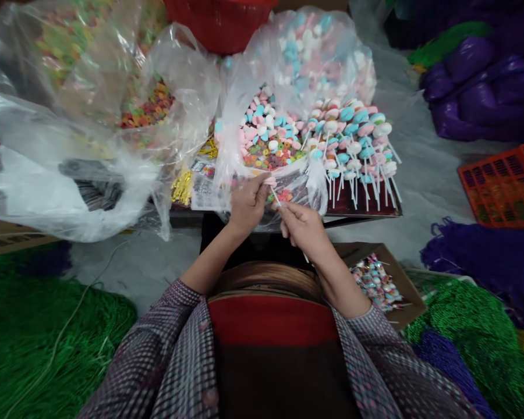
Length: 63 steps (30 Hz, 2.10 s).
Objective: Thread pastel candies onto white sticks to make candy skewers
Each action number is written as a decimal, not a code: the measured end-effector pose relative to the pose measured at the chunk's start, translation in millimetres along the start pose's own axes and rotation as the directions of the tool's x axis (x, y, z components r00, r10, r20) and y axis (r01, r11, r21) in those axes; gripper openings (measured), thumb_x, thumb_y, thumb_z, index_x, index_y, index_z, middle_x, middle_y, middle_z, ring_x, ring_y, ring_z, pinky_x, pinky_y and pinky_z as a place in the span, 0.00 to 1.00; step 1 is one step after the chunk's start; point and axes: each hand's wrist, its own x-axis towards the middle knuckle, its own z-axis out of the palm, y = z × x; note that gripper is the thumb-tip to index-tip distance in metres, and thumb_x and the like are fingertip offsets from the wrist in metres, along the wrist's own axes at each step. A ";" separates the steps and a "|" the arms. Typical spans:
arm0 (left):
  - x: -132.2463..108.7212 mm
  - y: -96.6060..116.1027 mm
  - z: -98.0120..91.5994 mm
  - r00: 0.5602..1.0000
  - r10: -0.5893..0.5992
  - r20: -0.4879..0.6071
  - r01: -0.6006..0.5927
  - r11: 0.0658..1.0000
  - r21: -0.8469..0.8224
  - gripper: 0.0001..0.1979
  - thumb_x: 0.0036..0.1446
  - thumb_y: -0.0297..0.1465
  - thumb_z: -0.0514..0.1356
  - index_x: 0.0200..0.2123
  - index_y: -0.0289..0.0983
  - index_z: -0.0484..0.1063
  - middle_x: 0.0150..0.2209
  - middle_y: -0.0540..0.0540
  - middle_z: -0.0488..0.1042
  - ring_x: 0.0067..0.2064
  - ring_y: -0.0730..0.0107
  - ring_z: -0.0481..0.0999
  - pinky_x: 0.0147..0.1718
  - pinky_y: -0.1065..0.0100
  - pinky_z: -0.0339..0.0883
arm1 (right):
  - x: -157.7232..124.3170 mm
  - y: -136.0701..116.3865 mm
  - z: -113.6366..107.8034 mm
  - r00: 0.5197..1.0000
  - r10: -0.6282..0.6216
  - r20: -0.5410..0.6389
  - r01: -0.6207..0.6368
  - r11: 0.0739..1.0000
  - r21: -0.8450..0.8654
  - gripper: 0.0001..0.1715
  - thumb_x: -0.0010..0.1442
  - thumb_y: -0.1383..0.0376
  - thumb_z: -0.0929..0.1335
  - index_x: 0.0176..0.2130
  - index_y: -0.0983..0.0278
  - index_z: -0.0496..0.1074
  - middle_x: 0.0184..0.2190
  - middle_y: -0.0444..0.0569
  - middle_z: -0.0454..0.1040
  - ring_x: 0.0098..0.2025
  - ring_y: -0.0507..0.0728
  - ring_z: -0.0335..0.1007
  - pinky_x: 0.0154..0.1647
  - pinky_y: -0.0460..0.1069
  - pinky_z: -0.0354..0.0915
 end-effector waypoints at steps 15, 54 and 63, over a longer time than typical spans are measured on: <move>-10.6 -4.1 12.0 0.989 0.046 0.137 -0.064 0.990 0.128 0.28 0.78 0.46 0.43 0.58 0.37 0.77 0.52 0.38 0.85 0.53 0.63 0.85 0.52 0.63 0.78 | 14.2 13.7 3.4 0.994 0.113 -0.004 -0.111 0.980 0.162 0.28 0.65 0.40 0.69 0.32 0.60 0.71 0.16 0.35 0.66 0.12 0.45 0.51 0.13 0.44 0.45; 111.4 -88.0 9.6 0.912 -0.194 0.361 -0.010 0.870 0.493 0.09 0.55 0.27 0.66 0.24 0.37 0.72 0.33 0.40 0.74 0.57 0.40 0.72 0.66 0.36 0.54 | 11.3 34.3 -19.7 0.979 0.071 -0.192 0.002 0.934 0.358 0.30 0.58 0.38 0.73 0.36 0.60 0.72 0.15 0.31 0.59 0.13 0.45 0.45 0.14 0.45 0.43; 110.1 -88.6 11.4 0.933 -0.127 0.338 -0.038 0.897 0.441 0.13 0.52 0.21 0.66 0.21 0.39 0.68 0.29 0.43 0.69 0.53 0.45 0.71 0.66 0.37 0.55 | 8.7 33.9 -18.6 0.976 0.080 -0.201 -0.005 0.937 0.348 0.29 0.58 0.39 0.73 0.36 0.61 0.73 0.14 0.32 0.61 0.13 0.46 0.46 0.15 0.44 0.44</move>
